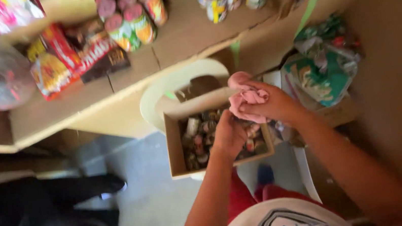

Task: The recorder is wiping dust off canned goods with a cloth and organizing them onto shelves from a box on the floor.

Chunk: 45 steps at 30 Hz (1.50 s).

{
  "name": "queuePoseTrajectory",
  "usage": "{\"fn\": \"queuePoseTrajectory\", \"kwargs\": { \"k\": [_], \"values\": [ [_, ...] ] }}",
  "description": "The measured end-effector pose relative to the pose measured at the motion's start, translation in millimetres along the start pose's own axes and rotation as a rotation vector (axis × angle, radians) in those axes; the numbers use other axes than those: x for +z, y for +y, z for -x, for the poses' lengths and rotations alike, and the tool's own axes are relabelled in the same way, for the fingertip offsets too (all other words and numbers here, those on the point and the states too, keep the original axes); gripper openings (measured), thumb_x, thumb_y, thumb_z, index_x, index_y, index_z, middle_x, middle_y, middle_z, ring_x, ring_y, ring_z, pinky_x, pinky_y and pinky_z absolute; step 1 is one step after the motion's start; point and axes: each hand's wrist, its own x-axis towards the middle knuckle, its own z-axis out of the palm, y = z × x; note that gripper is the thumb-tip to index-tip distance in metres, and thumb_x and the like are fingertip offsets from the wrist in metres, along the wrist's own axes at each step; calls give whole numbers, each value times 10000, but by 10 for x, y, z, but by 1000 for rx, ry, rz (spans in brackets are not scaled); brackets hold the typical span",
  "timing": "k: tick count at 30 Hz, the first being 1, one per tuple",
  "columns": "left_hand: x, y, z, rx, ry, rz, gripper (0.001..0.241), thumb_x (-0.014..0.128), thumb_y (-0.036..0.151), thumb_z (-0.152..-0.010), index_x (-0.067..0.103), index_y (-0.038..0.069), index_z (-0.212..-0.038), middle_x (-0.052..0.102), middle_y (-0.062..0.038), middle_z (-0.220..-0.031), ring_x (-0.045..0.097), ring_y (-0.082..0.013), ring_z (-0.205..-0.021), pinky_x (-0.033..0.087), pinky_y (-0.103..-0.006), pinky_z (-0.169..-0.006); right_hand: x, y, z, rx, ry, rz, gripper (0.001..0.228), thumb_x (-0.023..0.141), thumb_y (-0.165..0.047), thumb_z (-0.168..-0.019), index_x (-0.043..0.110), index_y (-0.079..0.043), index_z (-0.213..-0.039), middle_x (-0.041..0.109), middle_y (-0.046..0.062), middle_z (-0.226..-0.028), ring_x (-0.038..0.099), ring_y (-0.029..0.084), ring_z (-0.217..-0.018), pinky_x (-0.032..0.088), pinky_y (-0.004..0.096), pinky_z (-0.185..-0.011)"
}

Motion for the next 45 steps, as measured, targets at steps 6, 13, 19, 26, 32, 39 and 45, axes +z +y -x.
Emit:
{"fn": "queuePoseTrajectory", "kwargs": {
  "k": [6,13,19,26,32,39,45],
  "values": [
    [531,40,-77,-64,48,-248,485,421,528,-1049,578,162,-1325,676,-76,-1222,672,-236,-1057,562,-415,-811,-68,-585,193,-224,45,77,409,758,-39,-834,692,-45,-1237,743,46,-1126,690,121,-1007,582,299,-861],
    [668,47,-164,-4,-75,-300,483,485,559,-1060,571,152,-1306,670,-63,-1123,677,-260,-967,583,-396,-755,-429,-715,199,-169,73,-462,405,765,-81,-878,667,-17,-1265,732,93,-1157,705,176,-999,592,334,-855],
    [956,269,-202,-101,-318,-122,614,419,607,-1119,587,75,-1377,690,-119,-1198,697,-292,-1033,580,-392,-815,-398,-1112,397,-223,-261,-4,704,831,-23,-726,588,-89,-1384,684,40,-1263,666,135,-1065,580,357,-859],
    [1135,483,-302,-4,-70,-408,562,471,514,-1062,581,57,-1369,692,-94,-1235,679,-239,-1102,560,-413,-939,-620,-606,5,-373,-35,-31,556,783,7,-796,628,-22,-1329,692,94,-1282,655,194,-1173,540,356,-1008],
    [1242,797,-385,87,-106,-421,516,550,443,-1040,558,16,-1330,686,-115,-1175,691,-244,-1045,598,-412,-894,-641,-708,-13,-302,-13,-869,472,691,-96,-910,572,5,-1355,677,171,-1262,669,311,-1148,545,448,-1001],
    [1380,902,-497,296,-130,-402,437,597,294,-1064,519,66,-1429,656,-47,-1203,620,-170,-999,520,-350,-791,-362,-849,41,-254,121,-140,659,720,62,-800,535,-55,-1421,649,45,-1323,631,164,-1174,527,333,-994],
    [1338,917,-544,330,-156,-498,410,588,310,-1068,588,28,-1365,670,-40,-1209,631,-155,-1064,517,-337,-929,-560,-629,-137,-331,199,-375,549,643,71,-832,589,16,-1375,682,94,-1263,669,187,-1133,556,352,-935]
  ]
}}
